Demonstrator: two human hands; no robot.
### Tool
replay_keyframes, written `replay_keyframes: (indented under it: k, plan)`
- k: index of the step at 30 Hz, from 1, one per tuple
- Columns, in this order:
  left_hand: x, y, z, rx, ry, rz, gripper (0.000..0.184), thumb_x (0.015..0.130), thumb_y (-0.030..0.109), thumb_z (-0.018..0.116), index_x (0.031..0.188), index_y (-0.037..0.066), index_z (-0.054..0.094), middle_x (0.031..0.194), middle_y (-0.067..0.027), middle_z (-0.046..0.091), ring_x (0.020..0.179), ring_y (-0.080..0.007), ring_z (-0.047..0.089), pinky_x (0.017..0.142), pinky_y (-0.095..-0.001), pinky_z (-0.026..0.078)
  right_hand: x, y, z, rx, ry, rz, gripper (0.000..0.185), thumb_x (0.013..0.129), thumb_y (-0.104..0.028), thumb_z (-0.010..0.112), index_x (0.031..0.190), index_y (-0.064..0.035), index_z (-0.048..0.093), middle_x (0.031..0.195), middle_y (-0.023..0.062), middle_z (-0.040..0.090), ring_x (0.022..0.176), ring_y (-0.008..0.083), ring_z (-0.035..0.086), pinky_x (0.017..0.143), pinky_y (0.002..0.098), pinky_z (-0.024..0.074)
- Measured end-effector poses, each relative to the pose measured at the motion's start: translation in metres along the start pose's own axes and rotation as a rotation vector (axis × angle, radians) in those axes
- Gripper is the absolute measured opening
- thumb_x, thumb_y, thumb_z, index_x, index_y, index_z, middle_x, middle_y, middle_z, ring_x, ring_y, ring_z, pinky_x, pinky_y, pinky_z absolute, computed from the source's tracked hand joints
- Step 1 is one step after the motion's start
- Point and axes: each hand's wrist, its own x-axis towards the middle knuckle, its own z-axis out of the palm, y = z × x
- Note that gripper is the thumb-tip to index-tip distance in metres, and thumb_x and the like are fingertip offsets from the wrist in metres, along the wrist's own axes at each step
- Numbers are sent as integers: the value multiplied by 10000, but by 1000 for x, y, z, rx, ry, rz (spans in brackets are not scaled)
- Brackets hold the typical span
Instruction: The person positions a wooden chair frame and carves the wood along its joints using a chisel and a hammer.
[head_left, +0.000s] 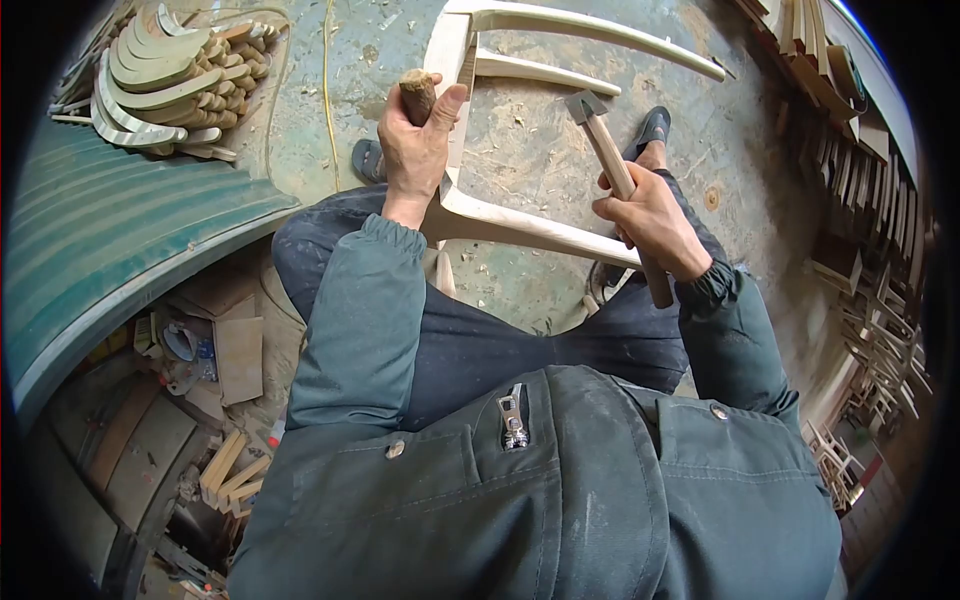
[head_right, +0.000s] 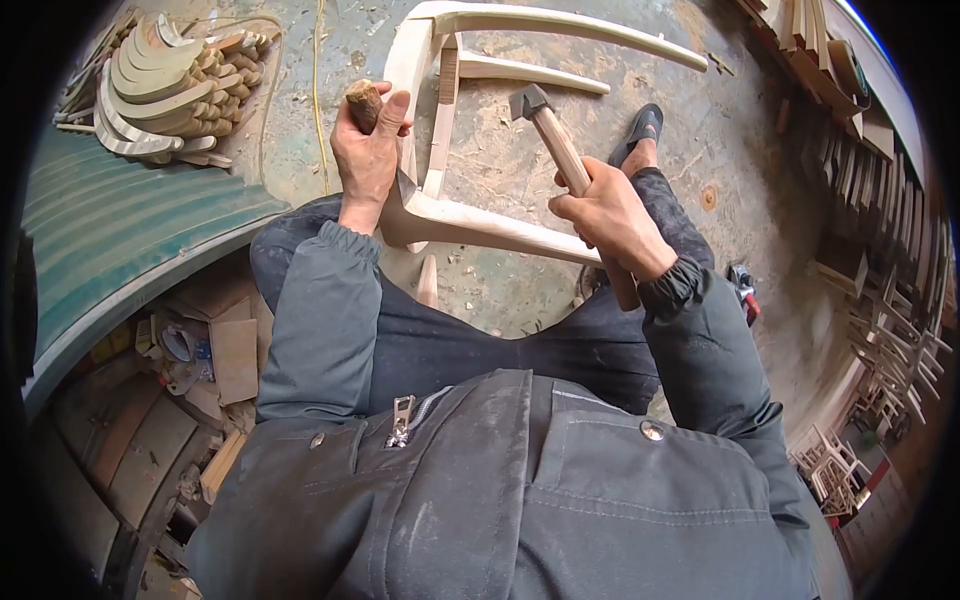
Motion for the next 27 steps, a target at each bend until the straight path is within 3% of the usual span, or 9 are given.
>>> replay_keyframes:
  k: [3, 4, 8, 10, 11, 14, 17, 18, 27]
  plan:
    - [3, -11, -2, 259, -51, 75, 541, 888, 440, 811, 1143, 16, 592, 924, -42, 647, 839, -141, 607, 771, -305, 520, 3, 0, -1, -28, -27, 12, 240, 856, -109, 695, 1028, -11, 561, 739, -4, 518, 524, 81, 513, 470, 243, 438]
    - [1, -3, 2, 290, -65, 102, 494, 920, 381, 786, 1173, 16, 570, 988, -61, 638, 888, -163, 587, 804, -341, 509, 5, 1, -1, -54, -44, 13, 245, 855, -116, 697, 1032, -10, 567, 746, 1, 526, 539, 84, 518, 487, 249, 443]
    - [6, -10, 1, 333, -100, 126, 380, 943, 265, 775, 1163, 37, 565, 901, -9, 613, 758, -104, 586, 716, -272, 503, 14, 11, -1, -200, -10, -96, 265, 847, -146, 708, 1033, -1, 586, 773, 29, 552, 624, 123, 544, 583, 286, 472]
    - [5, -5, 0, 298, -118, 12, 430, 933, 297, 755, 1171, 17, 532, 894, -132, 668, 810, -256, 661, 760, -405, 530, 17, 13, -2, -289, 0, -133, 289, 838, -170, 715, 1034, 10, 602, 804, 57, 575, 711, 163, 559, 683, 317, 478]
    - [5, 0, 1, 300, -118, 9, 430, 933, 297, 755, 1171, 17, 532, 894, -132, 668, 810, -256, 661, 760, -405, 530, 17, 11, -1, -287, -3, -131, 289, 838, -170, 715, 1034, 10, 602, 804, 57, 575, 711, 163, 559, 683, 317, 478]
    - [1, 9, 9, 629, 13, 118, 421, 907, 295, 743, 1139, 10, 537, 849, -223, 682, 786, -395, 710, 711, -478, 535, 17, 6, 1, -288, -28, -98, 302, 839, -180, 714, 1037, 19, 606, 815, 73, 583, 742, 182, 567, 721, 327, 480]
    - [-7, 16, 8, 807, 143, 109, 379, 885, 303, 758, 1066, 19, 585, 797, -201, 692, 750, -395, 714, 688, -489, 536, 18, 6, 2, -288, -20, -129, 307, 837, -187, 717, 1040, 17, 608, 815, 72, 584, 732, 180, 568, 715, 329, 482]
    - [-9, 12, 8, 781, 209, 165, 335, 857, 290, 780, 977, 22, 618, 746, -181, 687, 697, -386, 708, 661, -476, 537, 17, 5, 2, -300, -22, -127, 307, 839, -188, 716, 1041, 16, 608, 815, 73, 583, 730, 184, 568, 717, 331, 482]
    - [-12, -9, -12, 612, 252, 186, 333, 849, 258, 777, 951, -22, 630, 769, -199, 678, 698, -357, 706, 650, -432, 544, 15, -19, 4, -355, -40, -188, 328, 853, -193, 721, 1075, 24, 616, 813, 76, 584, 734, 185, 571, 725, 335, 478]
